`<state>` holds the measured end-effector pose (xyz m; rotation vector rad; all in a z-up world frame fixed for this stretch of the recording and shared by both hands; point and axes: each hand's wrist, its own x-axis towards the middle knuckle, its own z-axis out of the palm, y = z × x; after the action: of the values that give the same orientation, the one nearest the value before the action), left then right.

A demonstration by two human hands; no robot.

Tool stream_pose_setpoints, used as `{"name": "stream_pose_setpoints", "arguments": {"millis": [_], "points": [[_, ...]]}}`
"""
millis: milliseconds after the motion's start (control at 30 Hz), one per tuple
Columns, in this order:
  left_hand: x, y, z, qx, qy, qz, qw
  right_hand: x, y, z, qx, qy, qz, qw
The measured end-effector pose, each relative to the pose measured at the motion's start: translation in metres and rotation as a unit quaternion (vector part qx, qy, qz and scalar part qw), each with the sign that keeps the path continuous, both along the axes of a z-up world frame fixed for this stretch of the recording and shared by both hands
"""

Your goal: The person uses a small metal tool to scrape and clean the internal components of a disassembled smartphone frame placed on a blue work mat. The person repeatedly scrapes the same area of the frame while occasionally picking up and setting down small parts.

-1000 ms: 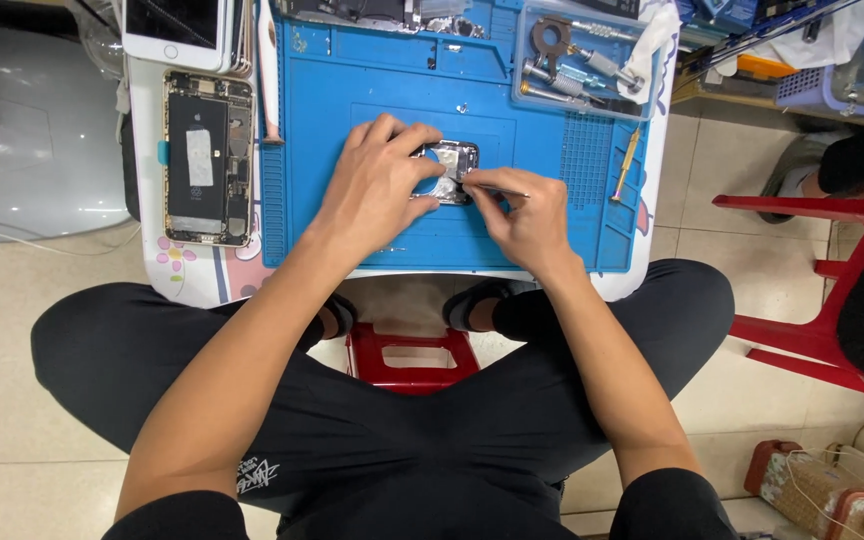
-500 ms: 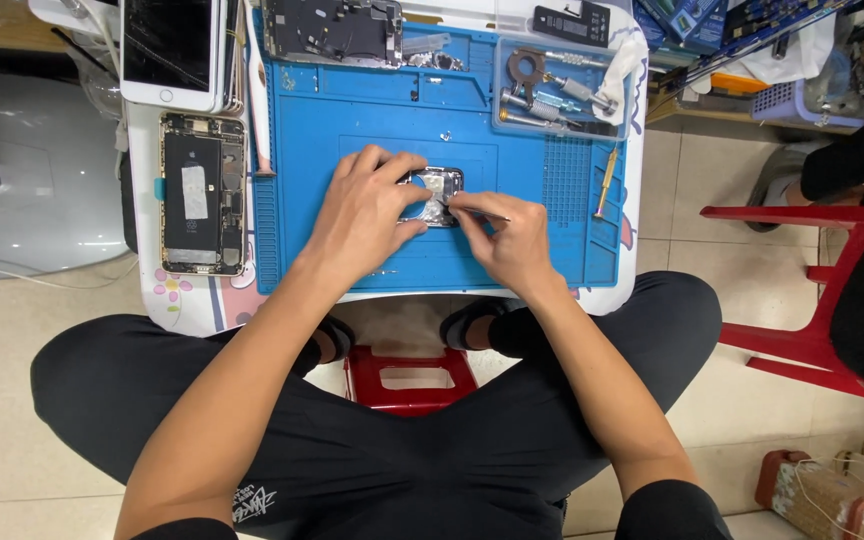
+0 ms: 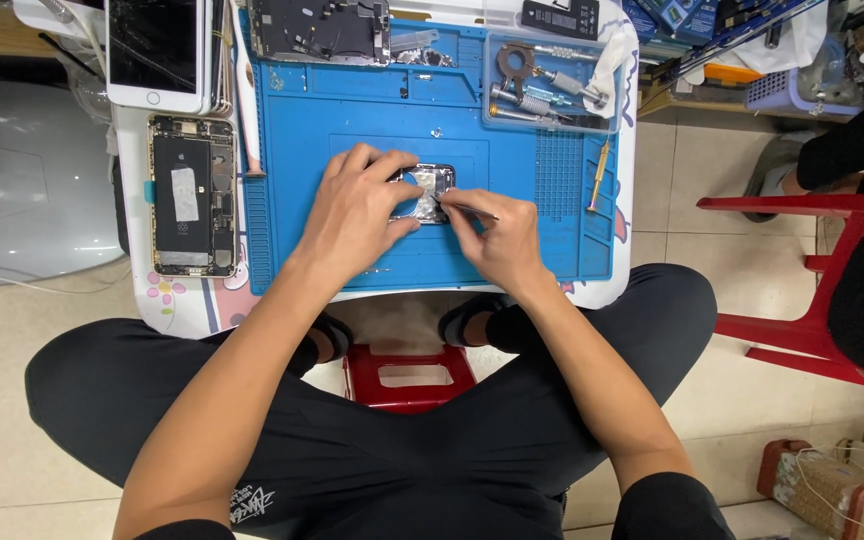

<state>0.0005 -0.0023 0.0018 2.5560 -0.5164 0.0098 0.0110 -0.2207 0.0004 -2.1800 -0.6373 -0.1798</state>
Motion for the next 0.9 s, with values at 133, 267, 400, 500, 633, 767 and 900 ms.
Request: {"name": "stream_pose_setpoints", "arguments": {"millis": [133,267,400,500,633,767,900], "points": [[0.0003,0.001,-0.0018,0.0,-0.003,-0.002,1.0,-0.0007,0.0029,-0.001,-0.002,0.003,-0.016,1.0],[0.001,0.0006,-0.0005,-0.001,-0.002,0.0,1.0,0.0019,0.0013,0.0043,-0.004,0.0,0.007,1.0],[0.0011,0.0014,-0.0004,-0.003,-0.004,0.0,1.0,0.0011,0.0032,0.0015,-0.005,0.005,-0.006,1.0],[-0.0004,0.0002,-0.0019,-0.004,-0.003,0.0,1.0,-0.0012,0.0019,0.0,-0.011,0.006,-0.012,1.0],[0.0003,-0.0003,-0.0013,-0.008,-0.002,0.002,1.0,0.0026,0.0011,0.0048,-0.009,0.013,0.007,1.0],[0.0005,0.0012,-0.0016,-0.008,-0.002,0.001,1.0,0.0004,0.0024,0.0014,0.0,0.01,-0.003,1.0],[0.002,-0.0004,-0.0022,-0.008,-0.003,0.002,1.0,0.001,0.0015,0.0009,-0.009,-0.001,-0.01,1.0]]}}
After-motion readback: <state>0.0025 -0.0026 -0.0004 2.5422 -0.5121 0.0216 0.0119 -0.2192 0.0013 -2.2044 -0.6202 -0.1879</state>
